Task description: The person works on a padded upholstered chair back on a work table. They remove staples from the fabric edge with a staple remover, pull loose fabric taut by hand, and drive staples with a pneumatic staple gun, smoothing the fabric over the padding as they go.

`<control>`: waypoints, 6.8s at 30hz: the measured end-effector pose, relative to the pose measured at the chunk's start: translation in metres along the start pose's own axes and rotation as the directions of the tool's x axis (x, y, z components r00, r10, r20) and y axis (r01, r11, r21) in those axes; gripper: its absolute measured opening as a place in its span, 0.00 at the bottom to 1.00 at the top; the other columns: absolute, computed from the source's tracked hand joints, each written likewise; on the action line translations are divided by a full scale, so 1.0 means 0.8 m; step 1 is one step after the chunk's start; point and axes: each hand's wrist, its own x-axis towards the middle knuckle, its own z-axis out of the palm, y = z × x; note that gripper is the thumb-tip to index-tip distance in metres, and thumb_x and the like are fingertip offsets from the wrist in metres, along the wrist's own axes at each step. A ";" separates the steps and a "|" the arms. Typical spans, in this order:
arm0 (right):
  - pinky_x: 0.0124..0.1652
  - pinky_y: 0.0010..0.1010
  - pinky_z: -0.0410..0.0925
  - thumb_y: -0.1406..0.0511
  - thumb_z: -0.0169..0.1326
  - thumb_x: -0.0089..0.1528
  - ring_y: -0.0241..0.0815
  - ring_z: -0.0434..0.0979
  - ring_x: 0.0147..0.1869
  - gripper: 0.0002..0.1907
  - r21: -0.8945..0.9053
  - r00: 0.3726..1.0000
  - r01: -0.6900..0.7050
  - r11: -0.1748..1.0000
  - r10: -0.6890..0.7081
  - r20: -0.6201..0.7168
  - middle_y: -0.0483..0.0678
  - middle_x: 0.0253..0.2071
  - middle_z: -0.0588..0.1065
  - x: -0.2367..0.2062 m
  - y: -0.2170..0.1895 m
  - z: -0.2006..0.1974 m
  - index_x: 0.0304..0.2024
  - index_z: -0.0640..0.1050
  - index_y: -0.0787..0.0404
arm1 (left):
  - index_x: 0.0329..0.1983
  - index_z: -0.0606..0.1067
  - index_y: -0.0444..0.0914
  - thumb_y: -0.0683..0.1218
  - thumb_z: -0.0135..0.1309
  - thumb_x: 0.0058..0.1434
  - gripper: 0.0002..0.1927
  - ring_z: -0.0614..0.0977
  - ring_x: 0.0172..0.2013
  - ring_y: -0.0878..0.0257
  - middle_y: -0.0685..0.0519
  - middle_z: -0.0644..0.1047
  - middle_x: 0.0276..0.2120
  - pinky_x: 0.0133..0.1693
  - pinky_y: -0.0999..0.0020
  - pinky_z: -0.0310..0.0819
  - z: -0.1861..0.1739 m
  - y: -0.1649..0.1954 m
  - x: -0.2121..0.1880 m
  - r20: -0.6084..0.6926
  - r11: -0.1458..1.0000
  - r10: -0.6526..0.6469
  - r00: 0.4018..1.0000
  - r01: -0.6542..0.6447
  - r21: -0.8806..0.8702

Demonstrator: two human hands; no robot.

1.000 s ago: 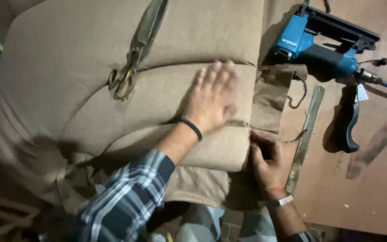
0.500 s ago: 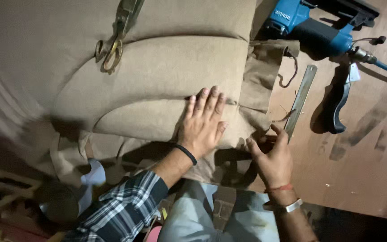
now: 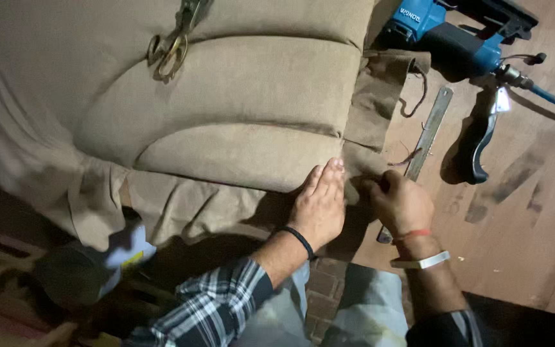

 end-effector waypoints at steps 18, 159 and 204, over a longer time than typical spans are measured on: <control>0.43 0.53 0.75 0.63 0.63 0.60 0.66 0.79 0.46 0.44 -0.127 0.846 0.533 0.837 -0.521 0.119 0.68 0.48 0.74 0.315 -0.027 -0.159 0.70 0.54 0.70 | 0.74 0.43 0.21 0.63 0.39 0.64 0.50 0.43 0.75 0.44 0.34 0.44 0.76 0.72 0.52 0.32 -0.007 0.076 0.013 0.344 0.886 -0.347 0.873 0.425 -0.184; 0.29 0.33 0.74 0.64 0.60 0.59 0.43 0.81 0.25 0.16 -0.248 0.780 0.440 0.863 -0.230 0.582 0.50 0.25 0.80 0.025 -0.023 -0.108 0.49 0.83 0.58 | 0.59 0.77 0.56 0.51 0.60 0.62 0.20 0.59 0.76 0.49 0.52 0.63 0.72 0.77 0.41 0.51 0.039 -0.041 -0.062 -0.386 0.825 -0.378 0.841 0.117 -0.553; 0.36 0.41 0.77 0.59 0.62 0.55 0.51 0.85 0.31 0.19 -0.146 0.940 0.270 0.952 -0.228 0.256 0.57 0.32 0.83 0.010 0.080 -0.074 0.45 0.84 0.63 | 0.56 0.76 0.35 0.42 0.56 0.58 0.21 0.73 0.63 0.44 0.42 0.75 0.60 0.64 0.50 0.65 0.027 0.047 -0.140 -0.270 0.672 -0.375 0.887 0.060 -0.738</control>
